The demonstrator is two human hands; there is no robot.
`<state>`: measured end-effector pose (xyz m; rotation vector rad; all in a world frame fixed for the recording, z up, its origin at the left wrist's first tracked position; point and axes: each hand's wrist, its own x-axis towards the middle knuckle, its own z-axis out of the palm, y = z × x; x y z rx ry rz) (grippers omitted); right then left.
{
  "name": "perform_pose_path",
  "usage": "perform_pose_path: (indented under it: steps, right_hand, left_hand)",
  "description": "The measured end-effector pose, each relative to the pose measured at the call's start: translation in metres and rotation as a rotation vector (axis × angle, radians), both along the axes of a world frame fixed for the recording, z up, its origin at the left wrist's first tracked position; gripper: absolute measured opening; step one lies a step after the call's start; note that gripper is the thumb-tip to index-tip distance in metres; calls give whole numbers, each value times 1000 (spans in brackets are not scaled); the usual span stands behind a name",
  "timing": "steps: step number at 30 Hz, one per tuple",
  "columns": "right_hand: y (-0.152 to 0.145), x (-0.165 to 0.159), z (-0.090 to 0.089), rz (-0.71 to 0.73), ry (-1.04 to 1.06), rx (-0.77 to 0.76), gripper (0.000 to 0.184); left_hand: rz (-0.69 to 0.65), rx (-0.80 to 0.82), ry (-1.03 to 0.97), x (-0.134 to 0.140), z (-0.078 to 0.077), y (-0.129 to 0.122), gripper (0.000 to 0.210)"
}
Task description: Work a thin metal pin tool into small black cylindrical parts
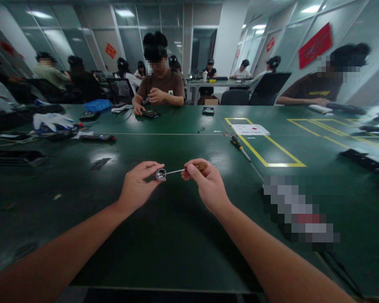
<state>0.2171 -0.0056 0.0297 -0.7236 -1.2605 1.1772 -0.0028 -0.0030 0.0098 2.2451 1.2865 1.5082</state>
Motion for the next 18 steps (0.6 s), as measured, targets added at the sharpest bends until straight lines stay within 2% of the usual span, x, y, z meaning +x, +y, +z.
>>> perform_pose_path:
  steps: [12, 18]
  right_hand:
    - [-9, 0, 6, -116, -353, 114, 17]
    - [-14, 1, 10, -222, -716, 241, 16]
  left_hand:
    - [3, -92, 81, -1, -4, 2, 41]
    - [-12, -163, 175, 0, -6, 2, 43]
